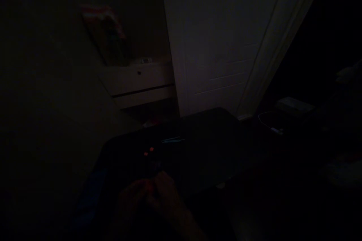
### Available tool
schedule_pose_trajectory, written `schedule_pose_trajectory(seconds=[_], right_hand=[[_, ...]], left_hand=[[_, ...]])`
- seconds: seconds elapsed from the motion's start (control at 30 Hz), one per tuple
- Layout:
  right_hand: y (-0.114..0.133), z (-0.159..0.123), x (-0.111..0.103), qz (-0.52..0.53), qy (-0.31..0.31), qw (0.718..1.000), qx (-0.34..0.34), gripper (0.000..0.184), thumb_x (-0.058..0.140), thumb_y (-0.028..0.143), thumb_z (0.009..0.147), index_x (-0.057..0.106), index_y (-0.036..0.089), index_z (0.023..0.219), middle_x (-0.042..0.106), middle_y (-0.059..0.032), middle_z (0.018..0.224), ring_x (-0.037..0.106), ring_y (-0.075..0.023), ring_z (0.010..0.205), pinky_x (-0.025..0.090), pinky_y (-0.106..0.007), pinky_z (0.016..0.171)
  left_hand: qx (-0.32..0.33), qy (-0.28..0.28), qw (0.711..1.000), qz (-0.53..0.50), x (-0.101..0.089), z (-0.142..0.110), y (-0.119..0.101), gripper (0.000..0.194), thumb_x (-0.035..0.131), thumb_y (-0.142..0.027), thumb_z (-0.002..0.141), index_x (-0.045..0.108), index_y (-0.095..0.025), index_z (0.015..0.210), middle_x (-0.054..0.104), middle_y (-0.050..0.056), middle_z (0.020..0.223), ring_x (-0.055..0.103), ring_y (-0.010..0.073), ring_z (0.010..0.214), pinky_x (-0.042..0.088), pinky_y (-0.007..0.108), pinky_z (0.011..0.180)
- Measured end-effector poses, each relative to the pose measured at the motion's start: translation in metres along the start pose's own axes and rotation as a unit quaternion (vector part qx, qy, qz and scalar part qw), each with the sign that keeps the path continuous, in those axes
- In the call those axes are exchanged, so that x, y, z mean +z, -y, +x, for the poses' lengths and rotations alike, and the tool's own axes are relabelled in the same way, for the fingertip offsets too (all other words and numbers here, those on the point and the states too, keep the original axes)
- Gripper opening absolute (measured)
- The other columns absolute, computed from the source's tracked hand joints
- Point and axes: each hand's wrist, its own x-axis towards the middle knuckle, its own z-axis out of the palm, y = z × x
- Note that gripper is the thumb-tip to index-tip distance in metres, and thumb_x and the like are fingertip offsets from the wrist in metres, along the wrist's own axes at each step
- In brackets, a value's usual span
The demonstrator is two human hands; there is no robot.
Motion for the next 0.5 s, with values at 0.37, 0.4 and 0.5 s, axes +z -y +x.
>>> schedule_pose_trajectory(seconds=[0.37, 0.4, 0.5], right_hand=[[0.006, 0.004, -0.002, 0.074, -0.012, 0.996, 0.046, 0.009, 0.065, 0.024, 0.101, 0.072, 0.020, 0.102, 0.075, -0.0051, 0.096, 0.070, -0.0187, 0.087, 0.053, -0.029, 0.080], [0.004, 0.004, -0.001, 0.076, -0.009, 0.995, 0.058, 0.009, 0.066, 0.027, 0.101, 0.073, 0.021, 0.103, 0.076, -0.0048, 0.096, 0.071, -0.0186, 0.086, 0.053, -0.029, 0.080], [0.001, 0.002, 0.001, 0.057, -0.011, 0.995, 0.081, 0.011, 0.068, 0.027, 0.101, 0.073, 0.021, 0.108, 0.076, -0.0051, 0.100, 0.071, -0.0193, 0.088, 0.053, -0.029, 0.081]], left_hand=[[0.012, -0.085, 0.996, 0.010, -0.006, 0.001, 0.011, 0.039, 0.084, -0.050, 0.067, 0.087, -0.018, 0.089, 0.086, 0.013, 0.100, 0.080, 0.0355, 0.097, 0.065, 0.044, 0.092], [0.008, -0.086, 0.996, 0.019, -0.006, 0.000, 0.010, 0.037, 0.083, -0.048, 0.068, 0.087, -0.019, 0.090, 0.086, 0.012, 0.100, 0.080, 0.0358, 0.098, 0.064, 0.045, 0.093], [0.001, -0.096, 0.994, 0.047, -0.006, 0.000, 0.008, 0.033, 0.082, -0.047, 0.067, 0.087, -0.021, 0.087, 0.086, 0.011, 0.098, 0.081, 0.0368, 0.098, 0.064, 0.048, 0.095]])
